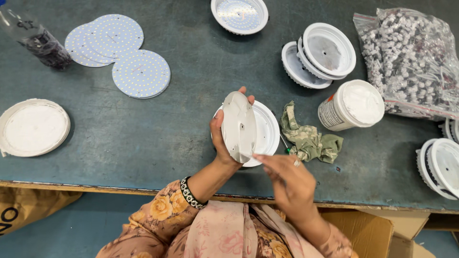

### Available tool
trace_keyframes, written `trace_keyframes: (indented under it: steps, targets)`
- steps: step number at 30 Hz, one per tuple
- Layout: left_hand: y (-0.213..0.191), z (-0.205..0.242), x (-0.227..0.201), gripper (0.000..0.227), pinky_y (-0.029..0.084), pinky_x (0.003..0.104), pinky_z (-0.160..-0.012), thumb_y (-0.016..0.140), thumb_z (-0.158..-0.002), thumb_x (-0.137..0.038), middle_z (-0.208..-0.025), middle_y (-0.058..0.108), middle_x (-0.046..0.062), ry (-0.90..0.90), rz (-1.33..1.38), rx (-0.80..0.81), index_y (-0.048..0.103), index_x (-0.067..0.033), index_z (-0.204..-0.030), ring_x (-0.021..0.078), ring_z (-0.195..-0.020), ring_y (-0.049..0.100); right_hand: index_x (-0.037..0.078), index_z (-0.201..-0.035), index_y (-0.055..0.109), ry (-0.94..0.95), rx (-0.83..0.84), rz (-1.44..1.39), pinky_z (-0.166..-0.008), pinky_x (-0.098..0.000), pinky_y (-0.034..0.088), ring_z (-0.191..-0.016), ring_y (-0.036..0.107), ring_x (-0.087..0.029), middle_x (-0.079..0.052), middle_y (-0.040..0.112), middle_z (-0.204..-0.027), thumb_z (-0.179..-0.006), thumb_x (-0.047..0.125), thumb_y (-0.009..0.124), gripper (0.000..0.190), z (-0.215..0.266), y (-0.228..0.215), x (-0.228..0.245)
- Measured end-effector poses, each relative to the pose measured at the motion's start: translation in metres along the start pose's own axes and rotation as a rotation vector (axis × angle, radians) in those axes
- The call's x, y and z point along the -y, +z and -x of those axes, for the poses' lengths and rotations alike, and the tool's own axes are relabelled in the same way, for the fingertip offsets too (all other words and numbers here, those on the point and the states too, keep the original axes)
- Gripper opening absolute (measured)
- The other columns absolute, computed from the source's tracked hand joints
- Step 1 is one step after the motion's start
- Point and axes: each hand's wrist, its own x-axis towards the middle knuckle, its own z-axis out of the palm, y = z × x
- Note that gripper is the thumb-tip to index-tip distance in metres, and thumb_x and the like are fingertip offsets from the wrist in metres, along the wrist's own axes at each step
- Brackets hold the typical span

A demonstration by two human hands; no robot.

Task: The person applies white paste to the center of white plastic housings and attaches circular LED panels. They handle each unit one at a time, spreading the paste, placing the panel, and stacking the finished assemblies.

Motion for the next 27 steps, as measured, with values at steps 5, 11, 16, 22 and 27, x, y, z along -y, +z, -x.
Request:
trace_keyframes:
  steps: [5, 11, 16, 22, 27]
  targets:
    - [0.002, 0.007, -0.001, 0.095, 0.044, 0.035, -0.112, 0.055, -0.093, -0.058, -0.152, 0.050, 0.013, 0.008, -0.033, 0.177, 0.029, -0.0002, -0.164, 0.0220, -0.134, 0.051, 0.006, -0.118, 0.073, 0.151, -0.043, -0.088, -0.075, -0.0246, 0.054, -0.084, 0.071, -0.014, -0.010, 0.076, -0.103, -0.100, 0.004, 0.067, 0.019, -0.014, -0.008, -0.015]
    - [0.010, 0.015, -0.010, 0.111, 0.023, 0.038, -0.131, 0.056, -0.088, -0.073, -0.161, 0.039, 0.018, 0.192, -0.405, 0.244, 0.026, 0.0002, -0.165, 0.0274, -0.155, 0.033, 0.001, -0.115, 0.077, 0.512, -0.035, -0.341, -0.069, -0.0217, 0.053, -0.076, 0.066, -0.007, -0.006, 0.077, -0.089, -0.098, 0.017, 0.070, 0.025, -0.020, -0.005, -0.019]
    - [0.013, 0.018, -0.014, 0.120, 0.022, 0.046, -0.135, 0.056, -0.082, -0.085, -0.165, 0.033, 0.017, 0.217, -0.582, 0.290, 0.026, -0.0027, -0.164, 0.0299, -0.159, 0.029, -0.004, -0.116, 0.074, 0.524, -0.059, -0.464, -0.071, -0.0231, 0.056, -0.077, 0.069, -0.010, -0.007, 0.077, -0.092, -0.099, 0.016, 0.068, 0.027, -0.015, -0.004, -0.029]
    - [0.010, 0.017, -0.014, 0.120, 0.025, 0.046, -0.132, 0.052, -0.082, -0.088, -0.157, 0.034, 0.015, 0.255, -0.693, 0.333, 0.028, -0.0041, -0.165, 0.0282, -0.153, 0.032, -0.006, -0.117, 0.073, 0.563, -0.048, -0.547, -0.071, -0.0241, 0.058, -0.078, 0.071, -0.011, -0.009, 0.077, -0.094, -0.099, 0.013, 0.066, 0.027, -0.009, -0.002, -0.033]
    - [0.010, 0.018, -0.013, 0.120, 0.023, 0.045, -0.131, 0.051, -0.082, -0.088, -0.160, 0.034, 0.015, 0.253, -0.702, 0.334, 0.028, -0.0043, -0.165, 0.0276, -0.152, 0.031, -0.007, -0.118, 0.071, 0.573, -0.060, -0.595, -0.072, -0.0249, 0.060, -0.080, 0.072, -0.012, -0.010, 0.077, -0.098, -0.099, 0.012, 0.066, 0.027, -0.007, -0.002, -0.032]
